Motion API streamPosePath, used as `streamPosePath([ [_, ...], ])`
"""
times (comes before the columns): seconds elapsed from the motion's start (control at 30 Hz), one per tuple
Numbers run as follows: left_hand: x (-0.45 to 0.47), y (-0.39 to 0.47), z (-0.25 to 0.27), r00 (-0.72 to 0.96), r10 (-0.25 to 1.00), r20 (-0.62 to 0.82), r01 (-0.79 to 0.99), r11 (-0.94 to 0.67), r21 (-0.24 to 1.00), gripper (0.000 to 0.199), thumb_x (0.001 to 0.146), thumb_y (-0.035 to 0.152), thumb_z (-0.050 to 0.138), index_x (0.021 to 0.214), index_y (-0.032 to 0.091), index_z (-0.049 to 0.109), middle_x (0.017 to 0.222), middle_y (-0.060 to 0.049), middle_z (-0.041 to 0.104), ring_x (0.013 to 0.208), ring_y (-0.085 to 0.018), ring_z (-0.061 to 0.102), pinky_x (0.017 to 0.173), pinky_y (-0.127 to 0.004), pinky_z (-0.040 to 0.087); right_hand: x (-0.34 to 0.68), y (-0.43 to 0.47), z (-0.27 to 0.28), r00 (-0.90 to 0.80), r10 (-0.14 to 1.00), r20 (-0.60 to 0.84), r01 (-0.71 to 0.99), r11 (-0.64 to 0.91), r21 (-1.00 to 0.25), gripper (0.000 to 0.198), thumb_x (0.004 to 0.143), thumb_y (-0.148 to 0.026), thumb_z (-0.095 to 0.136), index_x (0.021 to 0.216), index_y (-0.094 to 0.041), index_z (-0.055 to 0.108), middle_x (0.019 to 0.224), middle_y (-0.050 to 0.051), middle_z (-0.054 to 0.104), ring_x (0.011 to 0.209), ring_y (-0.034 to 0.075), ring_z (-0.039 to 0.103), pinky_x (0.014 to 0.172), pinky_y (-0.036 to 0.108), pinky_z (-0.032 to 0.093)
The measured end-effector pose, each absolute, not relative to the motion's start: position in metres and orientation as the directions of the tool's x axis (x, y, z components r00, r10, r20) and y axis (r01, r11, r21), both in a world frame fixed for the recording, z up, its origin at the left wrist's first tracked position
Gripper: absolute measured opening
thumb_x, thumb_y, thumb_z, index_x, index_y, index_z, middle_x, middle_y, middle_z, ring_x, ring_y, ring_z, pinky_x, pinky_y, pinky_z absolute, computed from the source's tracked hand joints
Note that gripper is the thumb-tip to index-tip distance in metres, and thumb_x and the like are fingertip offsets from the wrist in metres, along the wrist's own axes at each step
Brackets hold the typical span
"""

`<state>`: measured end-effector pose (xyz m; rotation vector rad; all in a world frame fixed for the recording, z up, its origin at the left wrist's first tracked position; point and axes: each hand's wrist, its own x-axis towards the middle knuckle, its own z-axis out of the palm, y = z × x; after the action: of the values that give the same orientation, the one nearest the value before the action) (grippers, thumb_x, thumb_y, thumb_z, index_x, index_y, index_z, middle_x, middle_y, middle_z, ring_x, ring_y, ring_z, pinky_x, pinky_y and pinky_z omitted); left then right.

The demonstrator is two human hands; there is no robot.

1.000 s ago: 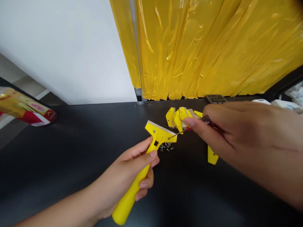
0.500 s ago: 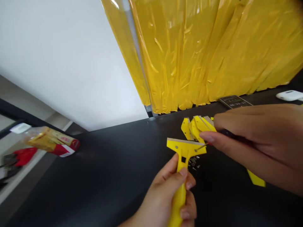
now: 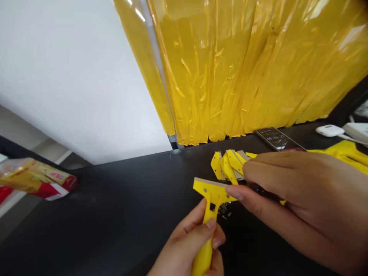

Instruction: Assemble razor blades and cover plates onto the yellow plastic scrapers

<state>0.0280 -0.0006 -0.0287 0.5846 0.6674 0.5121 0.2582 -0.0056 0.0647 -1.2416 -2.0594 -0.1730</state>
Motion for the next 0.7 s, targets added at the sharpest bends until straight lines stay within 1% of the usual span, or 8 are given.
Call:
streamPosePath([
  [0.07, 0.029, -0.004, -0.02, 0.662, 0.612, -0.432, -0.261, 0.729, 0.633, 0.041, 0.095, 0.045, 0.079, 0.128, 0.027, 0.06, 0.083, 0.005, 0.058, 0.041, -0.002, 0.048, 0.04, -0.018, 0.023, 0.258, -0.006, 0.063, -0.333, 0.75, 0.572, 0.832, 0.519, -0.195, 0.046, 0.11, -0.053, 0.054, 0.073, -0.026, 0.052, 0.062, -0.002, 0.054, 0.052, 0.016, 0.05, 0.055, 0.037, 0.028],
  [0.13, 0.03, -0.005, -0.014, 0.649, 0.612, -0.452, -0.27, 0.741, 0.614, 0.03, 0.096, 0.041, 0.077, 0.115, 0.026, 0.061, 0.087, 0.004, 0.06, 0.042, -0.002, 0.05, 0.04, -0.018, 0.026, 0.261, -0.006, 0.063, -0.414, 0.732, 0.542, 0.817, 0.561, -0.134, 0.042, 0.11, -0.049, 0.053, 0.076, -0.026, 0.052, 0.063, -0.002, 0.054, 0.052, 0.016, 0.05, 0.055, 0.037, 0.028],
  [0.23, 0.03, -0.006, -0.009, 0.659, 0.6, -0.454, -0.274, 0.753, 0.598, 0.033, 0.093, 0.043, 0.081, 0.112, 0.026, 0.059, 0.084, 0.006, 0.061, 0.037, -0.004, 0.047, 0.041, -0.021, 0.032, 0.265, -0.005, 0.066, -0.487, 0.68, 0.548, 0.78, 0.621, -0.077, 0.04, 0.111, -0.043, 0.053, 0.075, -0.026, 0.05, 0.063, -0.002, 0.053, 0.053, 0.016, 0.052, 0.054, 0.036, 0.028],
  [0.33, 0.03, -0.008, -0.004, 0.583, 0.601, -0.546, -0.256, 0.774, 0.579, 0.024, 0.099, 0.039, 0.074, 0.112, 0.027, 0.058, 0.082, 0.006, 0.06, 0.039, -0.003, 0.04, 0.041, -0.018, 0.028, 0.265, -0.006, 0.075, -0.527, 0.674, 0.519, 0.773, 0.633, -0.037, 0.041, 0.113, -0.038, 0.052, 0.074, -0.026, 0.047, 0.063, -0.003, 0.053, 0.055, 0.015, 0.054, 0.055, 0.035, 0.031],
  [0.37, 0.03, -0.008, -0.002, 0.596, 0.574, -0.562, -0.225, 0.791, 0.569, 0.02, 0.101, 0.04, 0.071, 0.108, 0.026, 0.058, 0.076, 0.007, 0.056, 0.039, -0.003, 0.038, 0.04, -0.017, 0.026, 0.265, -0.007, 0.078, -0.539, 0.673, 0.506, 0.769, 0.638, -0.03, 0.04, 0.112, -0.037, 0.052, 0.074, -0.026, 0.046, 0.063, -0.003, 0.053, 0.055, 0.015, 0.053, 0.056, 0.035, 0.032],
  [0.47, 0.031, -0.009, 0.003, 0.638, 0.529, -0.559, -0.166, 0.804, 0.572, 0.023, 0.1, 0.045, 0.071, 0.1, 0.026, 0.058, 0.069, 0.008, 0.05, 0.041, -0.004, 0.033, 0.037, -0.016, 0.027, 0.261, -0.009, 0.085, -0.554, 0.688, 0.469, 0.761, 0.647, -0.049, 0.037, 0.111, -0.033, 0.054, 0.075, -0.025, 0.047, 0.065, -0.003, 0.054, 0.056, 0.013, 0.052, 0.058, 0.033, 0.034],
  [0.57, 0.032, -0.009, 0.007, 0.634, 0.542, -0.551, -0.182, 0.798, 0.575, 0.025, 0.098, 0.043, 0.075, 0.1, 0.025, 0.058, 0.08, 0.006, 0.054, 0.043, -0.003, 0.035, 0.037, -0.015, 0.031, 0.259, -0.012, 0.089, -0.525, 0.728, 0.441, 0.781, 0.618, -0.089, 0.039, 0.112, -0.033, 0.053, 0.074, -0.024, 0.047, 0.066, -0.003, 0.054, 0.057, 0.013, 0.051, 0.058, 0.032, 0.033],
  [0.7, 0.032, -0.01, 0.008, 0.633, 0.565, -0.529, -0.215, 0.785, 0.582, 0.026, 0.095, 0.04, 0.079, 0.104, 0.025, 0.06, 0.09, 0.005, 0.058, 0.046, -0.002, 0.039, 0.038, -0.014, 0.034, 0.26, -0.013, 0.09, -0.497, 0.742, 0.45, 0.802, 0.591, -0.09, 0.045, 0.112, -0.037, 0.052, 0.07, -0.023, 0.046, 0.063, -0.002, 0.051, 0.054, 0.012, 0.046, 0.055, 0.033, 0.031],
])
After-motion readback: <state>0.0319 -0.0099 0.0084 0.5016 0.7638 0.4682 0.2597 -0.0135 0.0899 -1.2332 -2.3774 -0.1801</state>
